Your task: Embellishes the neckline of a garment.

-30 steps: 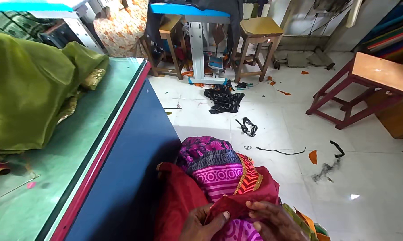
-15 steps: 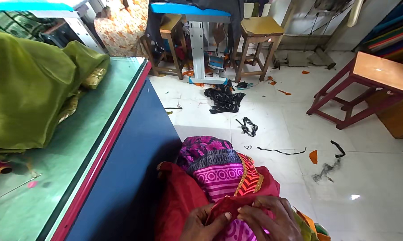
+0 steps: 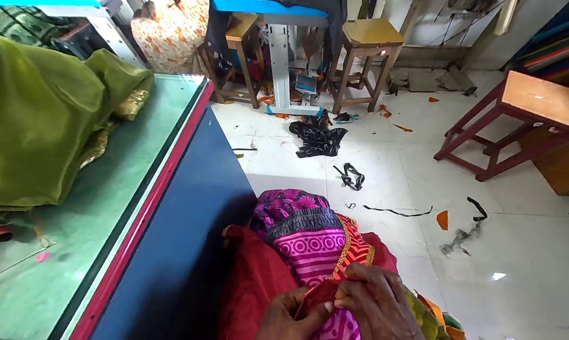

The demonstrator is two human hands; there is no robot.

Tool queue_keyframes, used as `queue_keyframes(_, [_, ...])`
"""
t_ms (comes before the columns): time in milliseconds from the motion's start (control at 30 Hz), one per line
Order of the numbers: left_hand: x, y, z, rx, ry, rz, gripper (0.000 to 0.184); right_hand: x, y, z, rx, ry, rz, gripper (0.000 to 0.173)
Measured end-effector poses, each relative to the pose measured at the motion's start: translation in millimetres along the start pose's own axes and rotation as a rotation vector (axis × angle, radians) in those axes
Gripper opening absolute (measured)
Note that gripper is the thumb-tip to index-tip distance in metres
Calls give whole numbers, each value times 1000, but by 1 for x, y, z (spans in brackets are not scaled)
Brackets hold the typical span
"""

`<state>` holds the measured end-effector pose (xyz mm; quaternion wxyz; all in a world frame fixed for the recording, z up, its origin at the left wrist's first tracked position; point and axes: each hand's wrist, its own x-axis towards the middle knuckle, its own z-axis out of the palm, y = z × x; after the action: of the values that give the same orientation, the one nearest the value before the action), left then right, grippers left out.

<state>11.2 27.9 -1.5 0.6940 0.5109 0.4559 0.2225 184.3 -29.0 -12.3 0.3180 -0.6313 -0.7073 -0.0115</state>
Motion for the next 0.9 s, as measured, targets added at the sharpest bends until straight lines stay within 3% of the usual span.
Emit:
queue_keyframes(367, [-2, -1, 2, 136, 3, 38, 8, 12, 26, -11, -160, 11, -228, 16])
queue_keyframes(633, [-1, -5, 2, 281, 21, 108, 19, 28, 16, -11, -139, -24, -353, 15])
queue_keyframes(900, [2, -9, 2, 278, 18, 111, 18, 33, 12, -16, -135, -77, -407, 12])
